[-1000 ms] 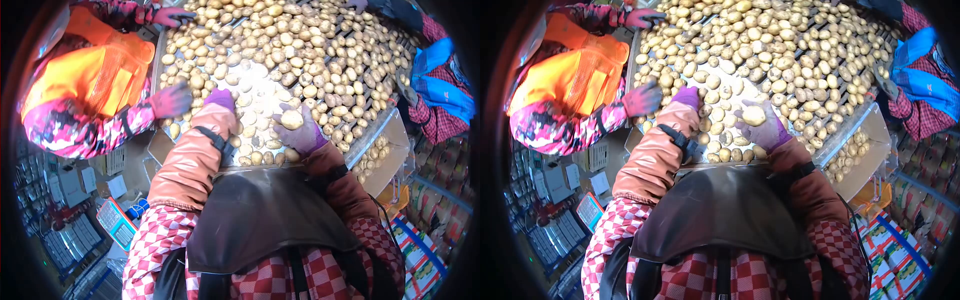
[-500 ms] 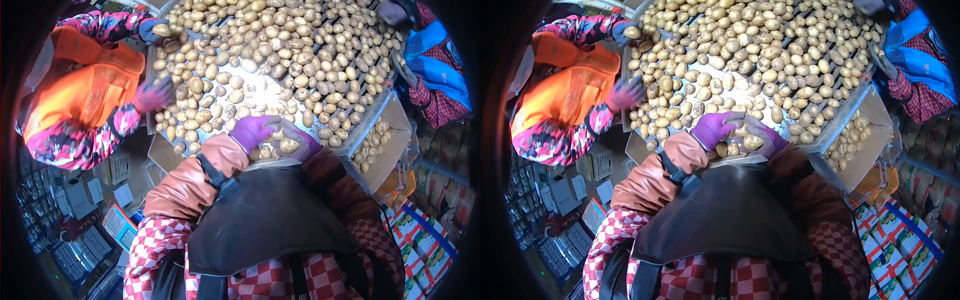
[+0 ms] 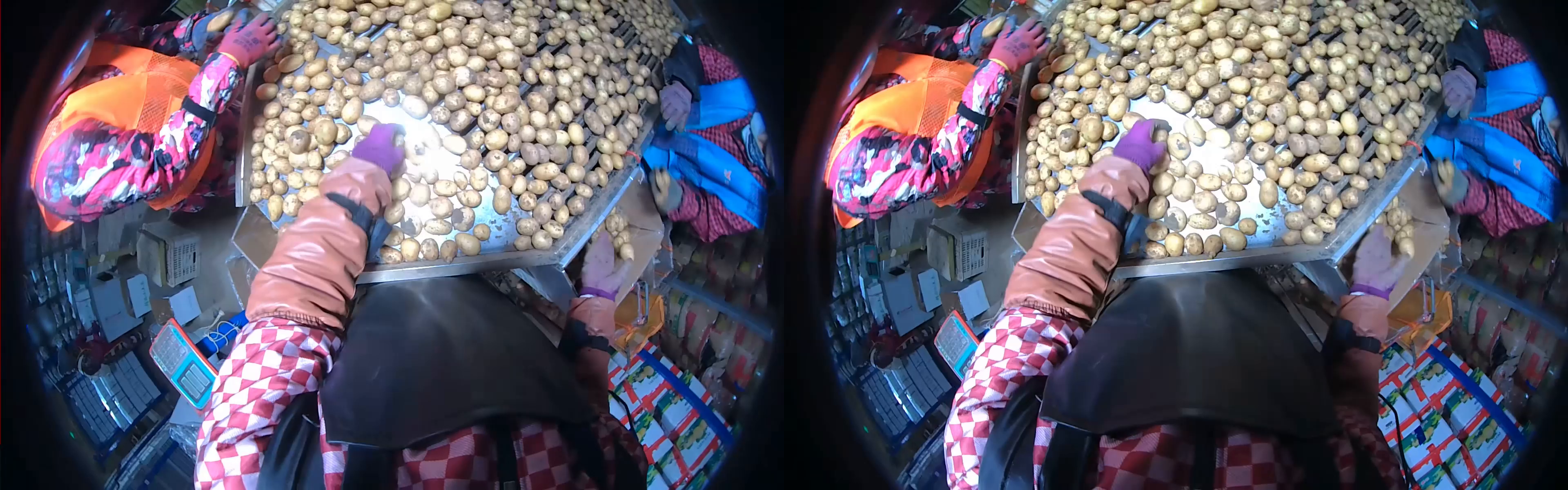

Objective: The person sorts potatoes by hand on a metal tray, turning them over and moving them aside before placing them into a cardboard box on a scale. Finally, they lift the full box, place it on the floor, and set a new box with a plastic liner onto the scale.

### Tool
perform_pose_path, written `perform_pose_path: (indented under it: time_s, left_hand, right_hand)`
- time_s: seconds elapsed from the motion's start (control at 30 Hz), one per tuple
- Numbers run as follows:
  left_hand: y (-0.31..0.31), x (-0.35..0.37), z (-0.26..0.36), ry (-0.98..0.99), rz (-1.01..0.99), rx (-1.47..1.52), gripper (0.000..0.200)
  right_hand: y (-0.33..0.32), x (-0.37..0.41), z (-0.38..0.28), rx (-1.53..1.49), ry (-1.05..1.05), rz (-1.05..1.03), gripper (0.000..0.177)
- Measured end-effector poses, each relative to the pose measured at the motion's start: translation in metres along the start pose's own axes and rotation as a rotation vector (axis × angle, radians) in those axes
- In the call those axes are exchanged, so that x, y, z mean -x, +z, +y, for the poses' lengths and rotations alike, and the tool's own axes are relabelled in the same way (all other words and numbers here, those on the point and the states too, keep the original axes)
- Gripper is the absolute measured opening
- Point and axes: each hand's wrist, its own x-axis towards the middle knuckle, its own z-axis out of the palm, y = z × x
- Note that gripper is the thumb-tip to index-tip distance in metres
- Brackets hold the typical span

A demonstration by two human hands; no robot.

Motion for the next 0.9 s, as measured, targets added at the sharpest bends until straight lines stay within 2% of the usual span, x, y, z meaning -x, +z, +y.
perform_pose_path:
  time_s: [0.03, 0.07, 0.1, 0.13, 0.17, 0.2, 0.23, 0.3, 0.33, 0.37, 0.4, 0.43, 0.47, 0.5, 0.53, 0.6, 0.63, 0.67, 0.7, 0.73, 0.77, 0.8, 0.83, 0.87, 0.9]
  left_hand:
    - [-0.003, 0.015, 0.001, -0.003, 0.073, 0.093, 0.039]
    - [-0.004, 0.025, 0.004, -0.005, 0.144, 0.185, 0.042]
    - [-0.001, 0.034, 0.01, -0.02, 0.183, 0.253, 0.048]
    - [0.008, 0.048, 0.012, -0.05, 0.057, 0.568, 0.051]
    - [-0.015, 0.068, 0.053, -0.21, -0.184, 0.548, 0.059]
    - [0.005, 0.075, 0.045, 0.107, -0.199, 0.497, 0.059]
    - [-0.001, 0.078, 0.051, 0.314, -0.267, 0.447, 0.054]
    - [-0.022, 0.076, 0.056, 0.109, -0.17, 0.327, 0.05]
    - [-0.042, 0.071, 0.045, 0.184, 0.041, 0.398, 0.048]
    - [-0.026, 0.051, 0.004, 0.315, 0.465, 0.158, 0.047]
    - [-0.032, 0.059, -0.023, 0.236, 0.432, -0.045, 0.052]
    - [-0.038, 0.068, -0.049, 0.168, 0.39, -0.252, 0.057]
    - [-0.018, 0.077, -0.099, 0.197, 0.259, -0.233, 0.058]
    - [-0.024, 0.097, -0.11, 0.325, 0.308, -0.346, 0.054]
    - [-0.032, 0.111, -0.114, 0.306, 0.198, -0.267, 0.048]
    - [-0.038, 0.136, -0.113, 0.209, 0.231, -0.302, 0.034]
    - [-0.044, 0.139, -0.11, 0.13, 0.277, -0.323, 0.029]
    - [-0.048, 0.131, -0.112, 0.082, 0.265, -0.287, 0.026]
    - [-0.051, 0.119, -0.115, 0.033, 0.253, -0.25, 0.024]
    - [-0.054, 0.106, -0.115, -0.018, 0.237, -0.213, 0.021]
    - [-0.071, 0.092, -0.092, 0.163, 0.381, -0.111, 0.019]
    - [-0.077, 0.071, -0.081, 0.217, 0.485, -0.156, 0.02]
    - [-0.077, 0.049, -0.077, 0.204, 0.478, -0.045, 0.03]
    - [-0.074, 0.023, -0.079, 0.264, 0.508, -0.199, 0.047]
    - [-0.077, 0.003, -0.066, 0.084, 0.276, -0.274, 0.055]
  right_hand:
    - [0.008, 0.002, 0.009, -0.062, 0.1, 0.003, 0.075]
    - [0.038, 0.018, 0.034, 0.014, 0.227, -0.058, 0.075]
    - [0.047, 0.02, 0.063, 0.008, 0.362, -0.33, 0.069]
    - [0.065, 0.026, 0.086, 0.066, 0.476, -0.421, 0.063]
    - [0.083, 0.032, 0.11, 0.132, 0.583, -0.521, 0.058]
    - [0.108, 0.041, 0.124, 0.365, 0.548, -0.578, 0.05]
    - [0.134, 0.049, 0.139, 0.598, 0.509, -0.638, 0.043]
    - [0.158, 0.056, 0.157, 1.242, 0.127, -1.014, 0.038]
    - [0.157, 0.055, 0.16, 1.091, 0.249, -0.975, 0.041]
    - [0.154, 0.053, 0.163, 0.941, 0.363, -0.931, 0.044]
    - [0.152, 0.05, 0.164, 0.791, 0.474, -0.883, 0.047]
    - [0.151, 0.051, 0.16, 0.718, 0.506, -0.83, 0.044]
    - [0.149, 0.05, 0.15, 0.641, 0.532, -0.775, 0.04]
    - [0.145, 0.04, 0.14, 0.346, 0.729, -0.626, 0.033]
    - [0.14, 0.03, 0.131, 0.052, 0.893, -0.437, 0.028]
    - [0.1, 0.007, 0.093, 0.118, 0.629, -0.304, 0.033]
    - [0.069, -0.013, 0.074, 0.102, 0.426, -0.28, 0.037]
    - [0.084, -0.002, 0.05, 0.071, 0.207, 0.093, 0.043]
    - [0.058, -0.013, 0.022, -0.188, 0.212, 0.169, 0.053]
    - [0.018, -0.025, 0.004, -0.107, 0.111, 0.086, 0.062]
    - [-0.023, -0.038, -0.014, -0.033, 0.004, 0.012, 0.071]
    - [-0.014, -0.02, -0.026, -0.094, 0.039, 0.014, 0.074]
    - [-0.015, -0.017, -0.031, -0.103, 0.036, 0.025, 0.074]
    - [-0.017, -0.017, -0.024, -0.095, 0.046, 0.04, 0.074]
    - [-0.014, -0.017, -0.013, -0.07, 0.075, 0.058, 0.074]
